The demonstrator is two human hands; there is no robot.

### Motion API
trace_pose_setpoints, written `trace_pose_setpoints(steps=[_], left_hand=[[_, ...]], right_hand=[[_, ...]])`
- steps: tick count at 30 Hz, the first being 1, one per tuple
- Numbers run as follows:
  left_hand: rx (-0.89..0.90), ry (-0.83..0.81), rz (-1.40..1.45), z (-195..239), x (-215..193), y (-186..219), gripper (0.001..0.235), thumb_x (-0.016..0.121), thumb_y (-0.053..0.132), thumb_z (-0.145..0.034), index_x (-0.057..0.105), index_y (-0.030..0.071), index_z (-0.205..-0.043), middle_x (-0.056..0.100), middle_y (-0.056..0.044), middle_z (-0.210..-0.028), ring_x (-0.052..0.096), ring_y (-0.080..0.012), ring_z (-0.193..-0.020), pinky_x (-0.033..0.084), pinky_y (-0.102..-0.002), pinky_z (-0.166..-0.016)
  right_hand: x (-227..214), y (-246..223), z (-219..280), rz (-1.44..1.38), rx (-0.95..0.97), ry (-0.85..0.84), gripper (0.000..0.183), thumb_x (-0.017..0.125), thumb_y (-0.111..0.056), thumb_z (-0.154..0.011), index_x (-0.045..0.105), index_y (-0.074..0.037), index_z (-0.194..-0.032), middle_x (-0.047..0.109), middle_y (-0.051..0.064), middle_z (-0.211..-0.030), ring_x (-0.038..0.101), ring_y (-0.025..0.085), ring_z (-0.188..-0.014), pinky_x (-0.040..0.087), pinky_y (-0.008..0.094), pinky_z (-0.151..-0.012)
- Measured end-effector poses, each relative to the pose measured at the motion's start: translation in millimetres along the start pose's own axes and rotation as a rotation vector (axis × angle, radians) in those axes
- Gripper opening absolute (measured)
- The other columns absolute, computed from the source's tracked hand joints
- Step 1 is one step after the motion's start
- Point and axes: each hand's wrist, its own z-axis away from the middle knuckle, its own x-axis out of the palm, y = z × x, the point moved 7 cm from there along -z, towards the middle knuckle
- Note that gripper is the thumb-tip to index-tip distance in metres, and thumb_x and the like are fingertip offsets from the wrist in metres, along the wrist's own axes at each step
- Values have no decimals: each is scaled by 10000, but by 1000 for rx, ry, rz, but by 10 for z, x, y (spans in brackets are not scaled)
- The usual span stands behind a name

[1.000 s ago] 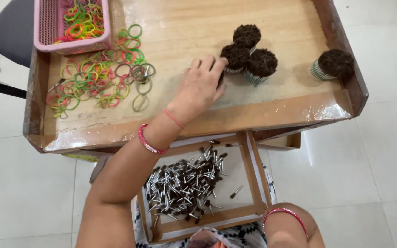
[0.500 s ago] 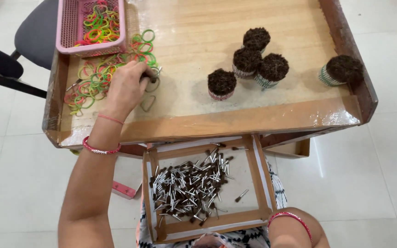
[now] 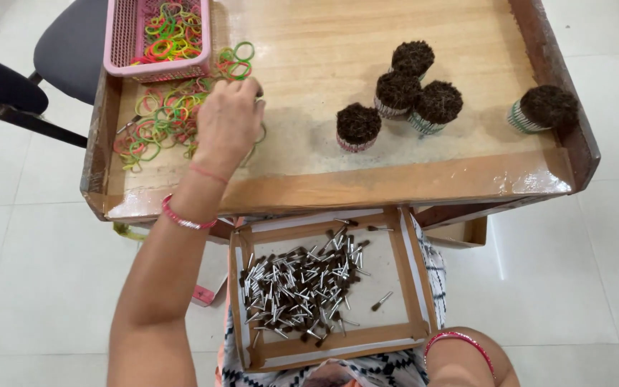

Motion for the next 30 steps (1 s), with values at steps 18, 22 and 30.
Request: trace_pose_setpoints(steps=[18, 22, 30], left_hand=[[188, -292, 878, 1839, -345, 1838, 142, 746, 93, -868, 690, 74, -998, 686, -88, -899, 686, -274, -840, 566, -388, -751], [144, -273, 736, 2397, -237, 1822, 194, 737, 117, -879, 699, 80, -1065, 679, -109, -961, 660, -333, -886, 563, -430, -790], [-237, -149, 370, 2750, -357, 524, 154, 688, 66, -948, 704, 42, -1099, 671, -162, -973, 666, -375, -884, 548, -468, -767]], right_hand=[[-527, 1424, 430, 292, 675, 145, 502, 530, 3, -1019, 373, 2, -1495, 538, 110, -1418, 532, 188, -1337, 458, 324, -1127], [-791, 1785, 1133, 392, 870, 102, 426, 520, -43, -1053, 461, 24, -1470, 611, 110, -1285, 605, 177, -1157, 529, 308, -982], [-892, 1663, 1112, 291, 971, 263, 290, 484, -162, -1075, 602, -16, -1295, 708, 123, -1068, 680, 196, -988, 572, 326, -899]])
